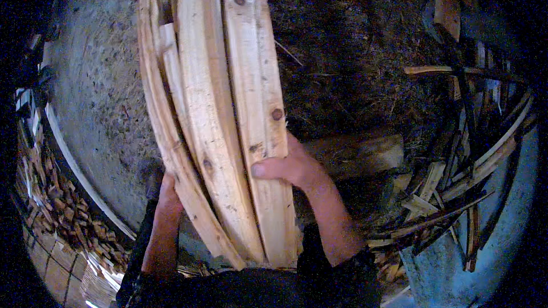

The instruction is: The person sorts through a large pile of wooden planks and scraps on the floor, picking up pieces by hand and stacking them into neat piles. The person then carries the stacked wood to a large storage rack and places it on top of other wood.

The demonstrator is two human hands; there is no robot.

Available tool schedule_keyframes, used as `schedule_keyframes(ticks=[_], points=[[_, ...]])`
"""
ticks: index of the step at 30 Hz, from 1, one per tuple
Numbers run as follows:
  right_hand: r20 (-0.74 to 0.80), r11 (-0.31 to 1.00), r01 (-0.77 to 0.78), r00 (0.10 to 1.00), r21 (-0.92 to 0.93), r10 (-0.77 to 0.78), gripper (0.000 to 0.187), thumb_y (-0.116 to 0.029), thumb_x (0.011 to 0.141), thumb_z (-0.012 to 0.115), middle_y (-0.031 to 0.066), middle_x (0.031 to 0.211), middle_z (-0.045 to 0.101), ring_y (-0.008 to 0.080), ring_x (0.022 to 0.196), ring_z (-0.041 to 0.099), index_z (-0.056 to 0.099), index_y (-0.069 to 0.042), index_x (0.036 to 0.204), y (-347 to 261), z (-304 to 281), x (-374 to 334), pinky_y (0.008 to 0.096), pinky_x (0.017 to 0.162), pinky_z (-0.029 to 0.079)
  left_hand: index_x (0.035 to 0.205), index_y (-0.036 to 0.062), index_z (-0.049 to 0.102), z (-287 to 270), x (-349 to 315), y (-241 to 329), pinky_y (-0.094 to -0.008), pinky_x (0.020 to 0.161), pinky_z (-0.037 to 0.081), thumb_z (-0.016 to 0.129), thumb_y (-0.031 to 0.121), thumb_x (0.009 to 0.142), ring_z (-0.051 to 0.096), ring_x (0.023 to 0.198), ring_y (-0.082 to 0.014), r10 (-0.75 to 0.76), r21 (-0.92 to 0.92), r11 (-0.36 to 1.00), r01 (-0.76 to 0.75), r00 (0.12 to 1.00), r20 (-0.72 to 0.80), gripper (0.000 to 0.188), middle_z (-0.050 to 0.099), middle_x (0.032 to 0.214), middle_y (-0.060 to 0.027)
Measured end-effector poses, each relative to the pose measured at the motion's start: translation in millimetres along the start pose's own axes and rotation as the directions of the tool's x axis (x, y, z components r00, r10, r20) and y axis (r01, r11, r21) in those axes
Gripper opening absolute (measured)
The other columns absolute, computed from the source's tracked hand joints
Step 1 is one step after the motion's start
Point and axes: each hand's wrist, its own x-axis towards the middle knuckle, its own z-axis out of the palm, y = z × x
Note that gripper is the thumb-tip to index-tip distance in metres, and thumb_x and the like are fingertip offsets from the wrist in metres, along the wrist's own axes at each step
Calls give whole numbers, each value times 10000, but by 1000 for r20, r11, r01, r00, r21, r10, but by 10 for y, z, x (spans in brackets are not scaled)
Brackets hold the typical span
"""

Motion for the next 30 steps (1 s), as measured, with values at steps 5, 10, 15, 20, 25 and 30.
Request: schedule_keyframes(ticks=[5,10,15,20,25,30], points=[[-132,996,84,988,-25,-86,727,-214,559,619,112,1114,493,205,1039,462,367,22,1199,52,155,-228,313,912,330,1236,27,283,220,-167,99,-346,860,396,668,335,525,448,1034,-221,-57,-27,998,58,998,27,865,437,1134,-103],[-273,997,-54,961,-60,36,741,-234,537,624,96,1102,494,202,1024,461,382,20,1190,17,516,-968,304,902,330,1260,38,222,295,-933,303,-362,887,377,656,290,505,425,1061,-250,-134,-61,989,136,991,28,907,419,1139,-127],[-181,991,43,981,-127,-66,882,-295,495,641,116,1165,440,209,1088,407,300,51,1232,-681,1250,-1689,292,918,309,1262,38,189,663,-1898,984,-386,873,392,652,273,505,425,1060,-263,-83,-37,996,85,995,49,918,416,1128,-136],[58,916,341,940,-212,-336,751,-251,582,675,81,1046,503,171,983,463,348,9,1206,-1622,2144,-2559,314,861,367,1248,41,208,1119,-3001,1986,-390,852,411,664,283,501,452,1028,-258,198,-98,978,-183,964,180,908,427,1117,-129],[174,873,439,896,-213,-408,927,-261,496,699,119,1142,457,209,1037,448,248,21,1255,-1974,3185,-3547,333,918,323,1256,117,279,1006,-3905,2500,-419,822,437,670,433,609,478,1001,-284,385,7,912,-411,860,335,819,460,1125,-92],[335,653,752,641,-94,-690,833,-97,553,675,132,1179,427,239,1068,427,271,-35,1278,-2176,3235,-4258,353,884,352,1179,57,361,1568,-4853,2721,-360,716,481,692,384,613,530,908,-206,543,-97,824,-559,728,417,733,508,1034,-95]])
